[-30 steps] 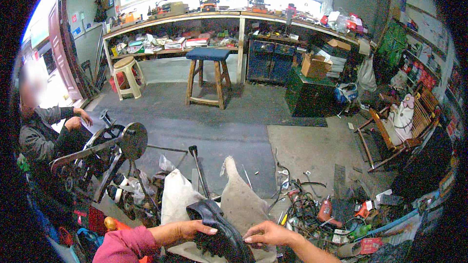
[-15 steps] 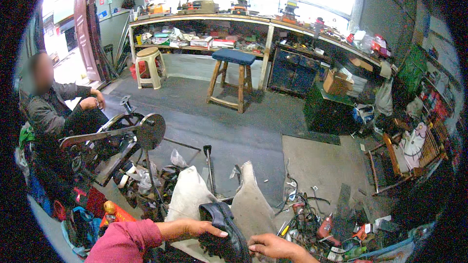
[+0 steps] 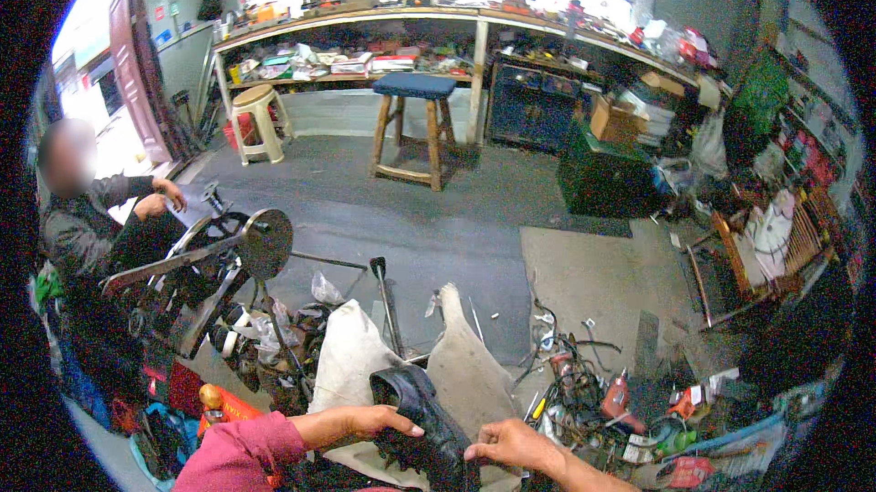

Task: The person uses a hand sewing awl and thread to stitch the upper of a black shoe. They repeatedly pierce the leather and pull the thread through while holding the shoe on a padded surface.

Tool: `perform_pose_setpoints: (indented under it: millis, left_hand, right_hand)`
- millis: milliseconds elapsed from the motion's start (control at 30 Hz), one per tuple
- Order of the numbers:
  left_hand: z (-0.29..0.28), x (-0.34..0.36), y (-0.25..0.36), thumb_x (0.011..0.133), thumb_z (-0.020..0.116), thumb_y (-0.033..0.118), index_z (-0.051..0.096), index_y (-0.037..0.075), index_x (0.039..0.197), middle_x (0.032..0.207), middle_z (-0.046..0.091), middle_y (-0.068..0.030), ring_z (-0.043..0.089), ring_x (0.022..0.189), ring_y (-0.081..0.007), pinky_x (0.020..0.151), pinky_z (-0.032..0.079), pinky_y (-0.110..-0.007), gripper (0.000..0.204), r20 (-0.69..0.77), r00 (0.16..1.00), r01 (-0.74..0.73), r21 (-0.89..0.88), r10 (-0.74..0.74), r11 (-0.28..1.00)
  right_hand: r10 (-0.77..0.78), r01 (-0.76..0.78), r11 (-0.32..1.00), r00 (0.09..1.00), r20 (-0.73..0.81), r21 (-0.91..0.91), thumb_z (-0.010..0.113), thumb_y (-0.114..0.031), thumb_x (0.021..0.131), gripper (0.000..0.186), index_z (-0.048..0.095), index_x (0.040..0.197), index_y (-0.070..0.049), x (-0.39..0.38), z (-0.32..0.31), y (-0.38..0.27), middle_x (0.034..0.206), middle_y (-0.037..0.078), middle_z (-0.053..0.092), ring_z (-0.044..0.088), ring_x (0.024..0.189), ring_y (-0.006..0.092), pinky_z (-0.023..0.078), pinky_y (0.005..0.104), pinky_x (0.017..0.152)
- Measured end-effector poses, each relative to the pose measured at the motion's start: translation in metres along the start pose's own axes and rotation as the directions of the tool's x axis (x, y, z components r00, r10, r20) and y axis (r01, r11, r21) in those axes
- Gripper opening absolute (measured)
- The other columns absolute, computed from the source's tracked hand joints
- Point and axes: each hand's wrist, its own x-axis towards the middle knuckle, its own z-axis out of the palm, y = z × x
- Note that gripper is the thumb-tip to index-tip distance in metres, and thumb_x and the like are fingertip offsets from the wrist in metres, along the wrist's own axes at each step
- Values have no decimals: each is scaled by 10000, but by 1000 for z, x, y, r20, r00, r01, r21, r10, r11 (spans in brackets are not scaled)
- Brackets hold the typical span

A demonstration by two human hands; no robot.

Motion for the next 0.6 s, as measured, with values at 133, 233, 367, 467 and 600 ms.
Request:
perform_pose_setpoints:
  millis: [133, 233, 367, 467, 600]
  left_hand:
    - [0, -1, 3, 850, 691, 292, 669, -25, 1079, 1055, 699, -81, 664, 905, -187, 840, 510, -315, 391, -45, 999, 17, 19, -16, 1000]
    - [2, -2, -1, 854, 694, 298, 635, -31, 1124, 1052, 695, -71, 660, 899, -190, 842, 507, -311, 429, -22, 999, -47, -26, 46, 999]
    - [2, 2, -9, 857, 693, 349, 561, -15, 1186, 1007, 687, -80, 660, 861, -204, 784, 524, -310, 507, -226, 956, -182, 45, 187, 982]
    - [0, 6, -12, 851, 703, 367, 569, -1, 1145, 1014, 680, -88, 661, 820, -179, 673, 540, -303, 490, -188, 968, -171, -14, 165, 985]
    - [1, 9, -11, 867, 684, 348, 594, 12, 1119, 989, 689, -74, 663, 833, -184, 764, 531, -322, 429, -194, 946, -257, 33, 259, 966]
  right_hand:
    - [120, -184, 907, 975, -186, -379, 619, -751, 710, 742, 599, 671, -10, -7, -5, 16, 611, 188, 585, 582, 604, 375, 461, 439, 592]
    - [76, -197, 902, 949, -307, -385, 646, -688, 738, 672, 615, 677, -20, -24, -7, 42, 615, 136, 609, 617, 621, 306, 479, 396, 601]
    - [88, 30, 953, 926, -367, 302, 662, -457, 829, 478, 635, 981, -5, -61, 8, 57, 661, 48, 585, 545, 584, 170, 423, 299, 558]
    - [-1, 305, 505, 936, -353, 807, 651, -229, 840, 670, 376, 1385, 49, -58, 30, 34, 746, 24, 496, 441, 615, 91, 330, 228, 543]
    - [-87, 174, 612, 984, -153, 772, 622, -225, 850, 533, 476, 1305, 13, -23, 45, -10, 709, 3, 509, 371, 516, 91, 308, 228, 489]
